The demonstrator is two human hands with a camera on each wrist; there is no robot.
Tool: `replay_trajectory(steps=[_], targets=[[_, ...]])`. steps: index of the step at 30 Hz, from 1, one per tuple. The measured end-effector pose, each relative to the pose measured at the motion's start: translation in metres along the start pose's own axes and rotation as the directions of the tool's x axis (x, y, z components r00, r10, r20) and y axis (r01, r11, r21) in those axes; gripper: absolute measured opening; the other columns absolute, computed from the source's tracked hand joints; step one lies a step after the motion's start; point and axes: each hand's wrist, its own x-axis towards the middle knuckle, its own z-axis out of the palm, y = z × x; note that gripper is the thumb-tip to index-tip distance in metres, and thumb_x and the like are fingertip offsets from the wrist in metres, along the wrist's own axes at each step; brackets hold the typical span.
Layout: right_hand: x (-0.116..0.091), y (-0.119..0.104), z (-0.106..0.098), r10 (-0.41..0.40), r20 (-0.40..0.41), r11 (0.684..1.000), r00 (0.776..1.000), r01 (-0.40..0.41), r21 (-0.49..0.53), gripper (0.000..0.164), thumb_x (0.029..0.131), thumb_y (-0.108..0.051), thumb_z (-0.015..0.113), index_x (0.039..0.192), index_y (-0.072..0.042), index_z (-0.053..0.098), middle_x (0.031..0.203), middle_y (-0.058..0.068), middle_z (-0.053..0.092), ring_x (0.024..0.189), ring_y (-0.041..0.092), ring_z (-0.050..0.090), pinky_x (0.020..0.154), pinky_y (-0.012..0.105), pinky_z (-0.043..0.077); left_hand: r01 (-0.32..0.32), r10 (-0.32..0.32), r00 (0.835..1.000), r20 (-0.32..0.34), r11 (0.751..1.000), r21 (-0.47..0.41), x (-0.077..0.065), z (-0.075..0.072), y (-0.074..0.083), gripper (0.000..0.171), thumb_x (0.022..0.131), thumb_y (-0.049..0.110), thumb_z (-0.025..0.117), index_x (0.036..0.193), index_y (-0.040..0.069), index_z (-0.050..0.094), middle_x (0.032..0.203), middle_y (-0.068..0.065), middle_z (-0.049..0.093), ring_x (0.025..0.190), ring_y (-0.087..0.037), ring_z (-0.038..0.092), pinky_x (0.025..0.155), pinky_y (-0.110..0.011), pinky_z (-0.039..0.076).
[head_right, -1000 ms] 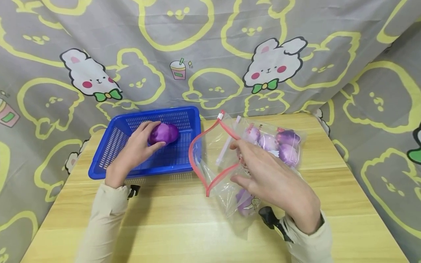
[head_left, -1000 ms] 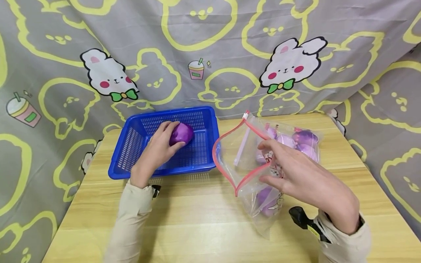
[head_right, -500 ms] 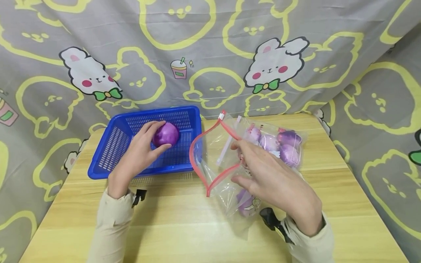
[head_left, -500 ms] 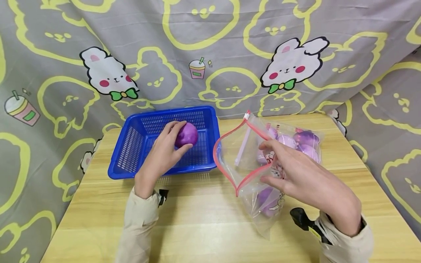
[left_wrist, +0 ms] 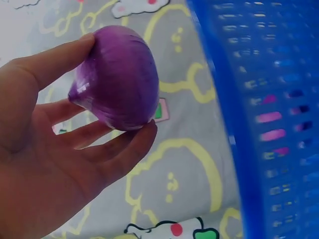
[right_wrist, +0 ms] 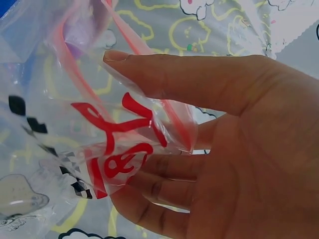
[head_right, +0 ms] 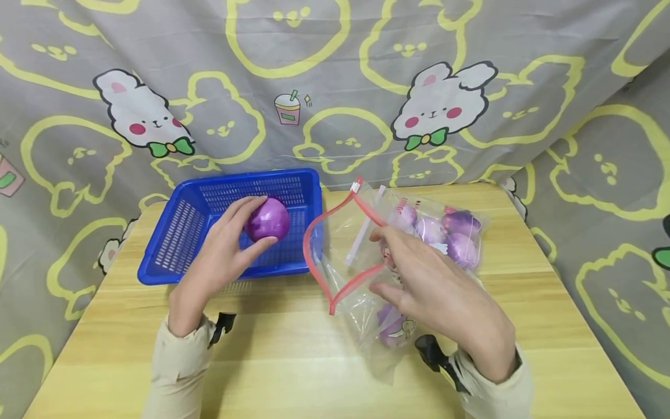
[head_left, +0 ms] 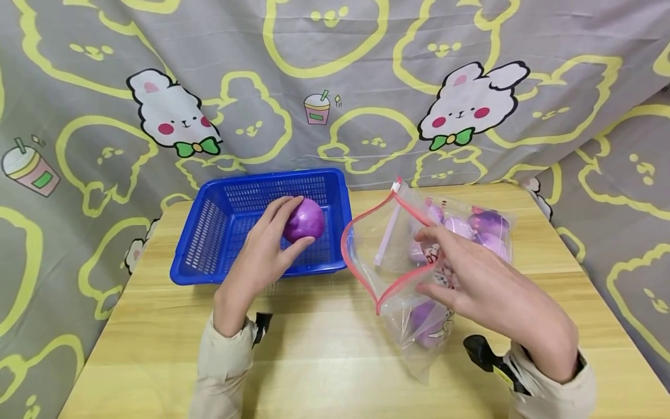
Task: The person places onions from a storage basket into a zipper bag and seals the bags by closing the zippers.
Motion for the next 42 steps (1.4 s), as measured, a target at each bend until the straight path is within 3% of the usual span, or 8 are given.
replay_trajectory(steps=[8,17,23,27,35,42], targets=[[0.000,-0.001,0.000,-0.008,-0.003,1.000,1.000,0.008,0.002,0.057,0.084,-0.023,0.081,0.131,-0.015,0.049,0.116,-0.008,0.062,0.097,0.007,0.059,0.082,0.036,0.053,-0.093,0.090,0.990,-0.107,0.995,-0.022,-0.004,-0.002,0.019,0.070,0.088,0.035,0.076,0.149,0.016,0.046,0.150,-0.005,0.046,0.135,-0.025,0.040,0.101,-0.049,0.047],[0.001,-0.005,0.003,-0.048,-0.015,0.999,0.999,0.048,-0.012,0.058,0.083,-0.022,0.081,0.130,-0.016,0.048,0.115,-0.008,0.062,0.099,0.006,0.060,0.083,0.035,0.053,-0.252,0.234,0.954,-0.188,0.965,-0.077,-0.009,0.002,0.047,0.071,0.084,0.027,0.081,0.146,0.011,0.049,0.146,-0.011,0.046,0.135,-0.025,0.041,0.108,-0.045,0.041],[0.002,-0.008,0.005,-0.061,-0.015,0.998,0.998,0.061,-0.017,0.056,0.084,-0.025,0.081,0.130,-0.016,0.050,0.113,-0.008,0.063,0.098,0.006,0.061,0.082,0.035,0.053,-0.336,0.319,0.936,-0.151,0.936,-0.106,-0.013,0.009,0.067,0.072,0.084,0.027,0.082,0.145,0.011,0.048,0.138,-0.014,0.047,0.128,-0.024,0.047,0.104,-0.039,0.046],[0.002,-0.010,0.004,-0.062,-0.015,0.998,0.998,0.061,-0.016,0.057,0.084,-0.024,0.081,0.131,-0.016,0.049,0.114,-0.007,0.063,0.098,0.007,0.061,0.081,0.034,0.053,-0.353,0.342,0.934,-0.104,0.928,-0.117,-0.015,0.017,0.074,0.076,0.085,0.028,0.081,0.149,0.014,0.042,0.139,-0.011,0.047,0.129,-0.022,0.046,0.105,-0.038,0.045],[-0.002,-0.014,0.001,-0.109,-0.069,0.994,0.992,0.110,0.014,0.054,0.086,-0.021,0.080,0.130,-0.017,0.050,0.117,-0.008,0.061,0.097,0.006,0.061,0.079,0.033,0.054,-0.349,0.349,0.935,-0.057,0.937,0.013,-0.015,0.027,0.071,0.069,0.087,0.030,0.078,0.145,0.011,0.047,0.141,-0.011,0.050,0.129,-0.028,0.046,0.105,-0.049,0.035],[-0.002,-0.014,0.000,-0.150,-0.117,0.988,0.982,0.152,0.009,0.049,0.084,-0.019,0.081,0.124,-0.016,0.052,0.112,-0.009,0.061,0.097,0.005,0.060,0.078,0.030,0.052,-0.350,0.352,0.936,-0.015,0.933,0.080,-0.016,0.027,0.068,0.066,0.086,0.032,0.079,0.142,0.011,0.051,0.141,-0.011,0.051,0.133,-0.027,0.045,0.112,-0.054,0.027]])
